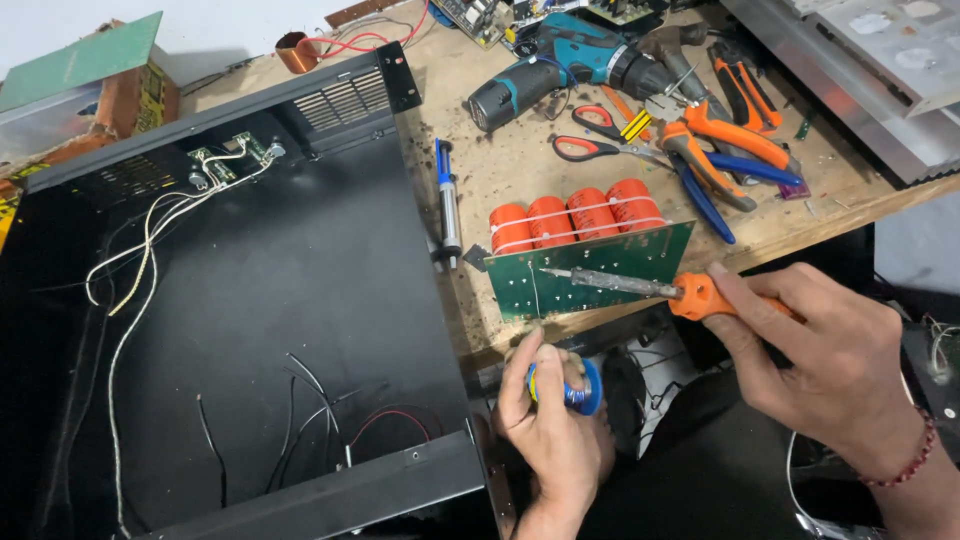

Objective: The person uses wire cutters to trim wires on a battery pack assembly. They then use a soldering iron and solder wire to attach connections to the green circuit board attached to the battery pack. The person handles the battery pack and tools while sitting on the floor.

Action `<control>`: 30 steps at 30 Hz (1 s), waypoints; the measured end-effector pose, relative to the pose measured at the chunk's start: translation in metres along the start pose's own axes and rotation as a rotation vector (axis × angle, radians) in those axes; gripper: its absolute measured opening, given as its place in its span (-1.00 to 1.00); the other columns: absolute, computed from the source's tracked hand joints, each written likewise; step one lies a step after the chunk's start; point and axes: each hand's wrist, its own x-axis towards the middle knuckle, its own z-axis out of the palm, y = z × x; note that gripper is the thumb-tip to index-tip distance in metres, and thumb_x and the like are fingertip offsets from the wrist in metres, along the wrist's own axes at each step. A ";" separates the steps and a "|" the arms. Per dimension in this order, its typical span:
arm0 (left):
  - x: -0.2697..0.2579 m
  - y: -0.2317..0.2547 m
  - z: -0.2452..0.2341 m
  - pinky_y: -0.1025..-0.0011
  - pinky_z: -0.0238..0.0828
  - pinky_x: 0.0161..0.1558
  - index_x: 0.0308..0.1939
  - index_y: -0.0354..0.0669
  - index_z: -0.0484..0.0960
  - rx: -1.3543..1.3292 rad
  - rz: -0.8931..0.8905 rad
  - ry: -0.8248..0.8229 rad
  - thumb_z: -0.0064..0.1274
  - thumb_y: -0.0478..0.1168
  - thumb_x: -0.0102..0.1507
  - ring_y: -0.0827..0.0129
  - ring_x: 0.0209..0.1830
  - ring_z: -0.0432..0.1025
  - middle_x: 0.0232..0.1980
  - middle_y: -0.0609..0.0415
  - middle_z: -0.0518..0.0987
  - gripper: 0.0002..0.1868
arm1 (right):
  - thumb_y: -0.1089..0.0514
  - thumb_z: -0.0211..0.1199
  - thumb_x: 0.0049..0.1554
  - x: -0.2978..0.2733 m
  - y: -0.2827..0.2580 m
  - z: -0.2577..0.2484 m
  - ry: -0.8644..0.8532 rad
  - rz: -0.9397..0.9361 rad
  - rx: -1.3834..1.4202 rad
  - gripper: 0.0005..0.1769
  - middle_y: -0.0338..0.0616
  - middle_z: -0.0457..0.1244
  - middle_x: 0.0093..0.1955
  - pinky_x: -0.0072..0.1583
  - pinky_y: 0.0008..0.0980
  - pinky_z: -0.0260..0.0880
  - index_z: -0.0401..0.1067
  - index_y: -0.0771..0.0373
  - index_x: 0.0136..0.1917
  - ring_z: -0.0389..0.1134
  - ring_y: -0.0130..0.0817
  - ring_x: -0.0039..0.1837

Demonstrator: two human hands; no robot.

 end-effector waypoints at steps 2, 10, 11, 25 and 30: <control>0.003 0.000 0.001 0.40 0.30 -0.36 -0.02 -0.47 0.71 -0.023 -0.035 0.018 0.05 -0.42 0.29 0.38 -0.57 0.27 -0.54 -0.06 0.42 -0.76 | 0.23 0.42 0.24 0.000 0.000 0.002 0.015 -0.029 -0.049 -0.68 -0.05 0.34 -0.09 -0.21 -0.35 0.25 0.56 0.31 0.26 0.35 -0.19 -0.17; 0.006 -0.003 -0.002 0.41 0.32 -0.36 0.00 -0.44 0.71 -0.073 -0.088 0.019 0.09 -0.38 0.29 0.38 -0.55 0.30 -0.58 -0.04 0.43 -0.76 | 0.28 0.46 0.24 0.006 -0.005 0.009 0.057 -0.037 -0.028 -0.79 -0.04 0.33 -0.09 -0.15 -0.34 0.28 0.59 0.34 0.14 0.36 -0.17 -0.15; 0.006 -0.004 -0.002 0.44 0.30 -0.41 -0.01 -0.44 0.71 -0.079 -0.090 0.019 0.10 -0.39 0.29 0.38 -0.56 0.31 -0.56 -0.05 0.46 -0.77 | 0.29 0.48 0.24 0.007 -0.005 0.009 0.064 -0.035 -0.044 -0.81 -0.06 0.34 -0.09 -0.17 -0.35 0.26 0.59 0.32 0.13 0.35 -0.19 -0.16; 0.007 -0.001 -0.001 0.44 0.29 -0.43 -0.02 -0.45 0.71 -0.076 -0.056 -0.019 0.08 -0.41 0.30 0.40 -0.58 0.30 -0.48 -0.11 0.51 -0.78 | 0.27 0.49 0.25 0.007 -0.012 0.012 0.065 -0.026 -0.056 -0.74 -0.11 0.37 -0.08 -0.16 -0.36 0.26 0.59 0.28 0.20 0.33 -0.22 -0.19; 0.006 0.002 -0.001 0.44 0.33 -0.42 -0.02 -0.43 0.73 -0.060 -0.081 -0.009 0.09 -0.39 0.30 0.41 -0.57 0.33 -0.54 -0.06 0.50 -0.78 | 0.27 0.49 0.23 0.010 -0.014 0.010 0.069 -0.031 -0.039 -0.76 -0.09 0.34 -0.09 -0.14 -0.33 0.29 0.60 0.31 0.17 0.33 -0.18 -0.18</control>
